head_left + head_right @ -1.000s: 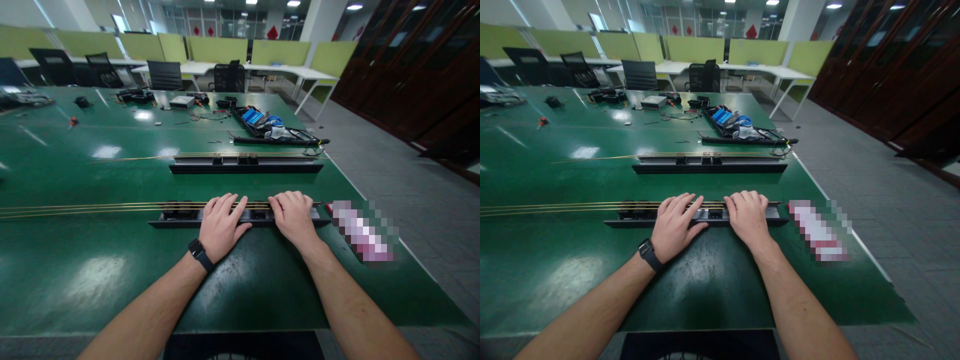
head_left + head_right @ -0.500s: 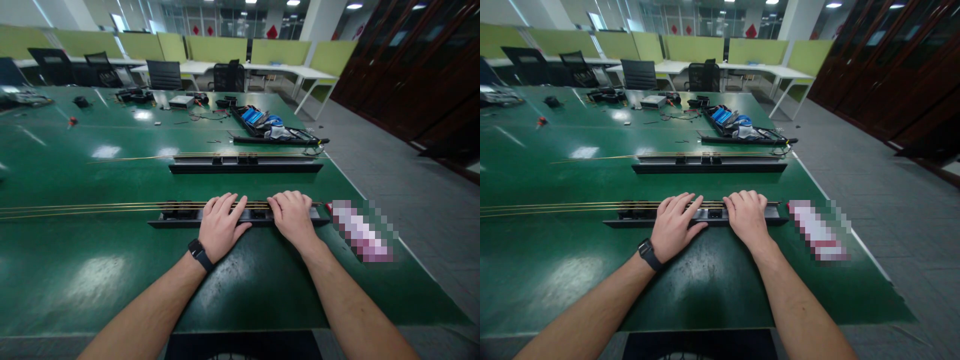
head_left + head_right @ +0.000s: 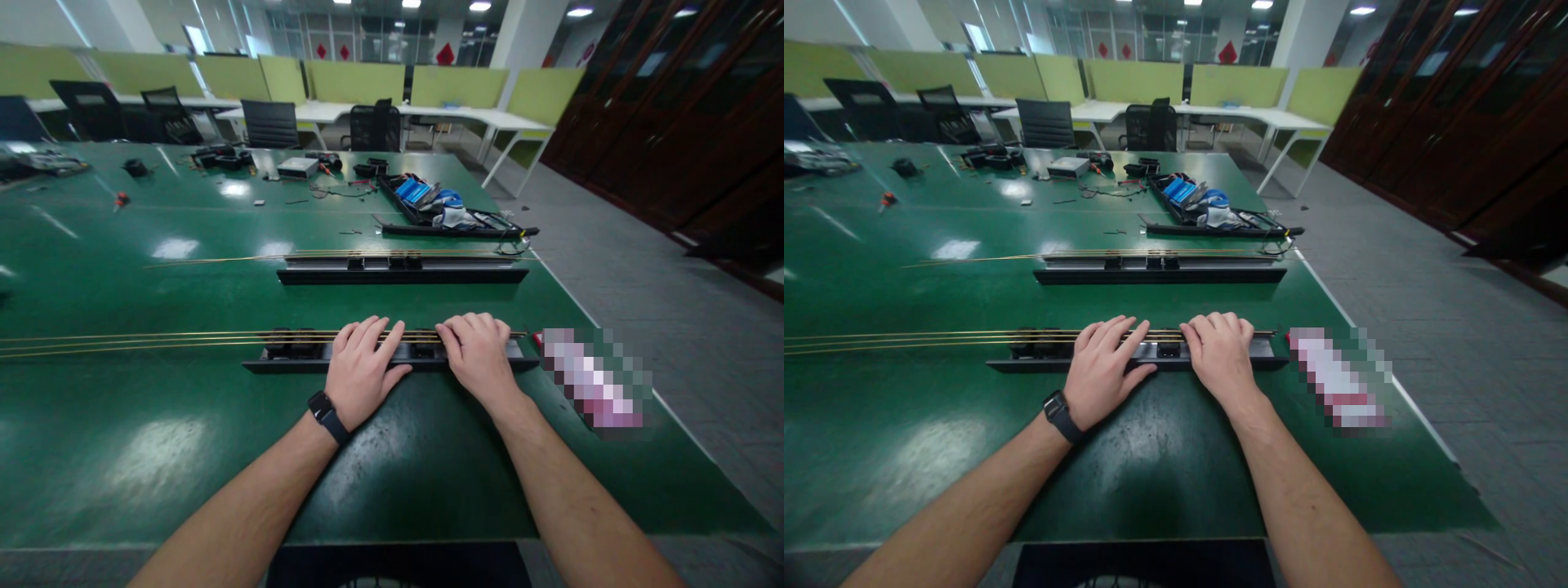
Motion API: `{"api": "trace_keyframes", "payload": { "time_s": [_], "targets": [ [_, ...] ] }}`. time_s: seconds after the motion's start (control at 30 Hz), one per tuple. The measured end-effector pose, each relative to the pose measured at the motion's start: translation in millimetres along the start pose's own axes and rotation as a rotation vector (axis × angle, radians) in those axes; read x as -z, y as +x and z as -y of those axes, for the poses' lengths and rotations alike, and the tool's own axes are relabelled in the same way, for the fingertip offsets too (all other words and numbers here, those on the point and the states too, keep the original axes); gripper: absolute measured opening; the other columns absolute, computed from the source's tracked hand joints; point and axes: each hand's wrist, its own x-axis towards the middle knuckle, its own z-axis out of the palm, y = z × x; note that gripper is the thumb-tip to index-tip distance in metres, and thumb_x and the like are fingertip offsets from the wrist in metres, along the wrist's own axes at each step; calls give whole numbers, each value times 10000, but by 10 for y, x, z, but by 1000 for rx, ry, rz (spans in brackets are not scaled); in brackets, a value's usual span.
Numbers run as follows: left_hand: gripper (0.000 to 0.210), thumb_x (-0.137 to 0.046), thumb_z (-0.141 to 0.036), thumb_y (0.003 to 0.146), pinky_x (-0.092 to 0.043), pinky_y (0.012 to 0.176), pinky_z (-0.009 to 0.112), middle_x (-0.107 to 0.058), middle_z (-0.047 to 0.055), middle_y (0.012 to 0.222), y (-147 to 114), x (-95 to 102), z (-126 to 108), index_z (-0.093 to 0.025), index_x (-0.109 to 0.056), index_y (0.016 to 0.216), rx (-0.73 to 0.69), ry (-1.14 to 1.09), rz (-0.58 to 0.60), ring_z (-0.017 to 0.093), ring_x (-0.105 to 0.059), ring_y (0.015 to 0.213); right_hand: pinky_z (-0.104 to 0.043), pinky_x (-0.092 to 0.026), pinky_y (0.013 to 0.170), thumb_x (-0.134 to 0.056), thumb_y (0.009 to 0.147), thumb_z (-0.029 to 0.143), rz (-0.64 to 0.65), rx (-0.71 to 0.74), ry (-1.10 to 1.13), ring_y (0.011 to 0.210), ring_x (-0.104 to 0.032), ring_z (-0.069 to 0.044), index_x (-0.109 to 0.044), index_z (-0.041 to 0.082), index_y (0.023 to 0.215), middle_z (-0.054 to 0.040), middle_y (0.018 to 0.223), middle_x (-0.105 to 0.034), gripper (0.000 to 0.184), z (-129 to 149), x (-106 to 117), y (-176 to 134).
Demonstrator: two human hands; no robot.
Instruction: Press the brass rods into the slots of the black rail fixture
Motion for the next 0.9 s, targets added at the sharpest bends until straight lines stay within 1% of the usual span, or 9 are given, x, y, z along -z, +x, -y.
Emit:
{"api": "trace_keyframes", "payload": {
  "time_s": [0.23,0.33,0.47,0.63,0.9],
  "targets": [
    [596,-643,-489,952,-363,1152,511,-624,139,1446,2,-3,-2,-235,-544,1482,0,-1,-3,323,-542,1370,-401,-253,889,-443,1058,425,1,-27,-72,940,-505,-234,-672,218,840,-64,904,-695,378,-27,-6,12],
    [599,-648,-486,949,-363,1152,510,-626,140,1444,0,-12,0,-240,-543,1484,3,-3,-3,326,-544,1370,-396,-258,890,-433,1060,435,-8,-34,-39,944,-516,-230,-678,221,863,-61,910,-701,381,-36,0,7],
    [593,-639,-491,954,-365,1152,509,-624,138,1444,-1,-19,0,-241,-542,1484,4,1,-4,326,-543,1373,-396,-264,903,-457,1054,455,-23,-12,27,959,-530,-223,-679,235,919,-47,944,-714,341,-32,2,-5],
    [598,-643,-490,953,-364,1154,512,-623,135,1447,1,-13,-1,-240,-539,1486,4,0,-2,325,-539,1376,-404,-257,899,-428,1066,434,-2,5,-31,946,-516,-230,-667,227,869,-57,912,-707,372,-26,-9,-1],
    [595,-629,-497,962,-352,1160,506,-615,134,1455,-1,-16,0,-232,-537,1486,4,-3,2,316,-529,1382,-407,-252,883,-421,1067,434,-19,-1,-58,932,-502,-234,-666,220,829,-66,893,-705,403,-36,-11,8]
  ]
}}
